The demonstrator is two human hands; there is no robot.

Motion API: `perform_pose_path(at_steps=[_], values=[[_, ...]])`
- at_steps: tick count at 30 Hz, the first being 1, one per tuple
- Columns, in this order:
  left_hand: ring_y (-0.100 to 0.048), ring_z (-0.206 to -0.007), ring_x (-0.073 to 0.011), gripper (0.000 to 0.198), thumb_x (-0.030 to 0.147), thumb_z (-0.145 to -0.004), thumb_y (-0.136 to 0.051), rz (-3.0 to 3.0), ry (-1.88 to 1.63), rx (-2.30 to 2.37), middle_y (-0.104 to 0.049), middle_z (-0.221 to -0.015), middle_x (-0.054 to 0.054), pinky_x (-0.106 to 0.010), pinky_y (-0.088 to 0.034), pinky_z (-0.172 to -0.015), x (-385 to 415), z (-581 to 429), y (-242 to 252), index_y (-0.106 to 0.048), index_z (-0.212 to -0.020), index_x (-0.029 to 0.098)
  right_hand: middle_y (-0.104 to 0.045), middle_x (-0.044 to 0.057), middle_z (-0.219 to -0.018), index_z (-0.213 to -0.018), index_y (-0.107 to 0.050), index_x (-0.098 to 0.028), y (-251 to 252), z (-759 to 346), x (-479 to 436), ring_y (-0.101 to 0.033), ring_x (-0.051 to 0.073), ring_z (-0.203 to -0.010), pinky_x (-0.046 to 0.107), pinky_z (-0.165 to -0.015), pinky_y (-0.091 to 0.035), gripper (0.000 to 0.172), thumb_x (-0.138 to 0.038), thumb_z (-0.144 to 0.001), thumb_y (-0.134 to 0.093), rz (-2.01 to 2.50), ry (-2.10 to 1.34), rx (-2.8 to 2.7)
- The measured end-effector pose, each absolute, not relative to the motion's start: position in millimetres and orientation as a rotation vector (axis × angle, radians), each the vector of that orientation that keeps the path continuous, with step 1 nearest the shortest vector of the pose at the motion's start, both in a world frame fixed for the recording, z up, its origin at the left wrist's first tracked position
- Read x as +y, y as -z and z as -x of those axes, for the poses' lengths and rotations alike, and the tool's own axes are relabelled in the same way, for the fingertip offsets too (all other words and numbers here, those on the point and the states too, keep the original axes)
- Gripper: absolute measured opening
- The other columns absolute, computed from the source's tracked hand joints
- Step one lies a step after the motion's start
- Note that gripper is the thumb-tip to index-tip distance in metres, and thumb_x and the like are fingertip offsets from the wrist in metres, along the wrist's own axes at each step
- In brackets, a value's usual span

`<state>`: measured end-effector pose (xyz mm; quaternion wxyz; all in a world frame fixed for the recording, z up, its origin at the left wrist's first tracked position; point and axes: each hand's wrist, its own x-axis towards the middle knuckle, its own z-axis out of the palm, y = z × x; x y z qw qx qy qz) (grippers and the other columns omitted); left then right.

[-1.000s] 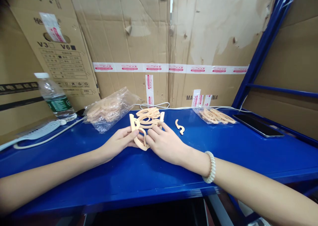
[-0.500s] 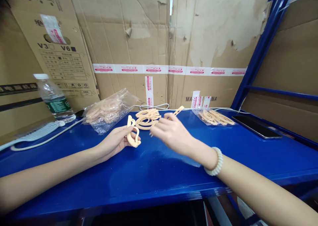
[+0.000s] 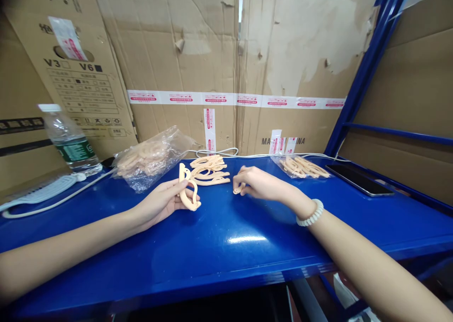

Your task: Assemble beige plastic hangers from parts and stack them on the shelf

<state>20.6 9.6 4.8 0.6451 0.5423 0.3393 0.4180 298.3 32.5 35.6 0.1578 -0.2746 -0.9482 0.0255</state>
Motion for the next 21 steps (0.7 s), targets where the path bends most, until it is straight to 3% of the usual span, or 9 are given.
perform_pose_path(at_steps=[4,7,12,21], values=[[-0.071,-0.076,-0.0216,0.017,0.028,-0.095,-0.047,-1.229,-0.948,0.778,-0.071,-0.077,-0.011,-0.032,-0.055,-0.073,10,-21,-5,-0.054,-0.094,0.012,-0.068,0.005,-0.095,-0.086,-0.068,-0.016,-31,-295,31,-0.057,0.018,-0.097,0.034,-0.085,-0.046,0.025,0.005,-0.077,-0.057,0.766,-0.138,-2.774],[-0.071,-0.076,-0.0214,0.017,0.028,-0.095,-0.048,-1.227,-0.941,0.766,-0.071,-0.078,-0.01,-0.032,-0.055,-0.072,9,-21,-5,-0.054,-0.093,0.012,-0.066,0.007,-0.101,-0.096,-0.067,-0.016,-37,-296,26,-0.057,0.019,-0.1,0.035,-0.088,-0.045,0.025,0.0,-0.076,-0.063,0.828,-0.154,-2.763],[-0.071,-0.075,-0.0218,0.017,0.027,-0.096,-0.047,-1.223,-0.945,0.792,-0.07,-0.077,-0.011,-0.032,-0.055,-0.072,8,-22,-7,-0.054,-0.093,0.011,-0.068,0.005,-0.086,-0.092,-0.068,-0.016,-39,-291,22,-0.059,0.019,-0.092,0.035,-0.084,-0.045,0.013,-0.025,-0.083,-0.067,0.842,-0.203,-2.739],[-0.071,-0.075,-0.0223,0.018,0.024,-0.097,-0.043,-1.223,-0.944,0.827,-0.07,-0.075,-0.011,-0.032,-0.056,-0.071,6,-23,-10,-0.055,-0.093,0.011,-0.068,0.005,-0.083,-0.086,-0.07,-0.015,-35,-296,29,-0.06,0.019,-0.085,0.031,-0.077,-0.045,0.007,-0.018,-0.08,-0.066,1.057,-0.152,-2.735]])
